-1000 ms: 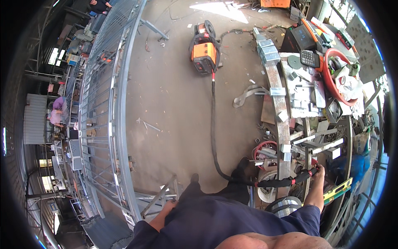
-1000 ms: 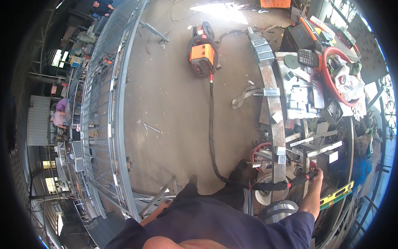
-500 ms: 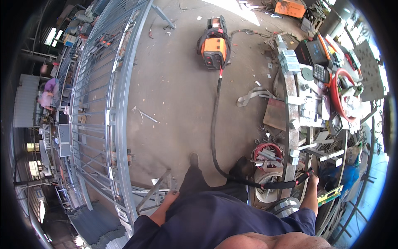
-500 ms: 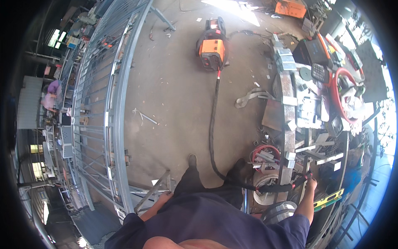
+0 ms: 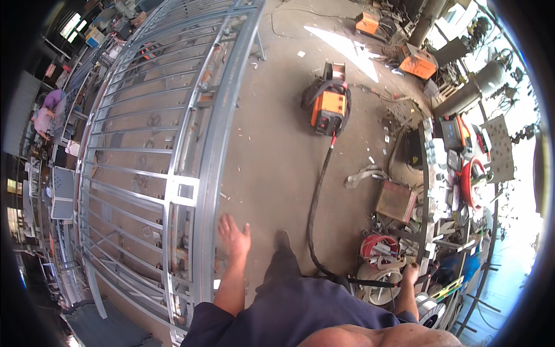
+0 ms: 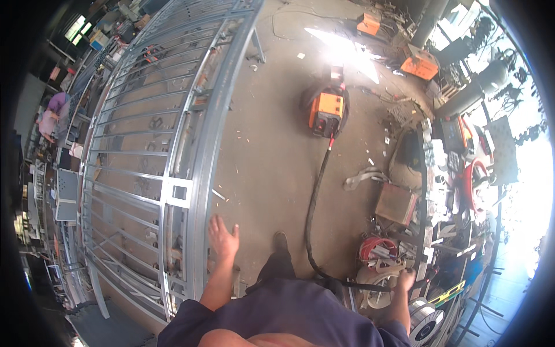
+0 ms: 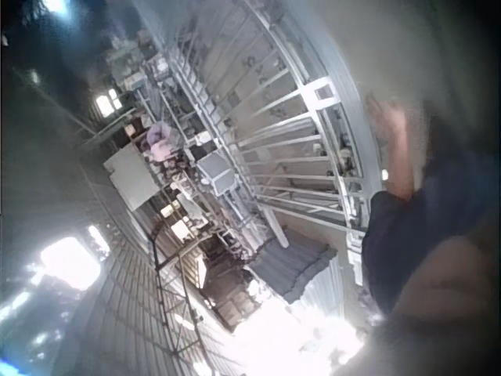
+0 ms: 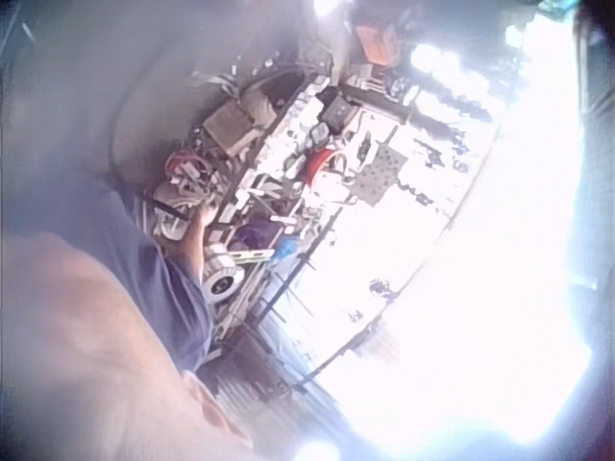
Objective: The person welds small metal plates onto a large metal frame using a handheld welding gun. They repeatedly position plates, weld them in place, and move to the next section. A coworker assists by handing over plates and later helps flip the frame.
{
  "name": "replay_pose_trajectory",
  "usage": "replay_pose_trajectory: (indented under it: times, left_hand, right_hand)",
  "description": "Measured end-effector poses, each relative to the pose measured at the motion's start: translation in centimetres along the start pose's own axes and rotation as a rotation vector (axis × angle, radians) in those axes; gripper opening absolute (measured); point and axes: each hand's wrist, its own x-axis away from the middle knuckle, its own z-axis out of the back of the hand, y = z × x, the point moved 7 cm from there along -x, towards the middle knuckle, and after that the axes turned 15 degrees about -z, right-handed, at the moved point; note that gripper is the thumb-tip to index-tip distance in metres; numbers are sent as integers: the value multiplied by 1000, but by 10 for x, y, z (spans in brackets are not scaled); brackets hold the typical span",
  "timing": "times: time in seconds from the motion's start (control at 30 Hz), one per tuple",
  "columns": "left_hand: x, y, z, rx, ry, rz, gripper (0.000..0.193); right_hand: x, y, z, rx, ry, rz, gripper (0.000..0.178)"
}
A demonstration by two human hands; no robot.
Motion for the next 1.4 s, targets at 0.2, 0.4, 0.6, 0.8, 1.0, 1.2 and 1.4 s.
replay_pose_trajectory:
  times: [0.2, 0.4, 0.6, 0.8, 1.0, 1.2, 1.4]
  left_hand:
    - [-40, -83, 11, -109, 65, 90, 94]
    - [-55, -84, -1, -99, -43, 128, 96]
    - [-46, -96, -9, -52, -269, 245, 97]
    - [-105, -76, 9, 129, -277, 568, 90]
    - [-177, -27, -89, 881, -287, 570, 56]
    - [-340, -18, -58, 931, -252, 255, 40]
    - [-506, 5, 7, 1260, -359, 340, 47]
  right_hand:
    - [139, -94, -143, -40, -498, 67, 60]
    - [233, -206, -201, 294, -717, 91, 49]
    - [142, -248, -414, 693, -779, 624, 46]
    - [144, -510, -428, 676, -954, 668, 50]
    - [247, -725, -341, 495, -1053, 323, 60]
    - [250, -852, -391, 531, -1026, 621, 60]
    - [196, -945, -450, 524, -926, 834, 59]
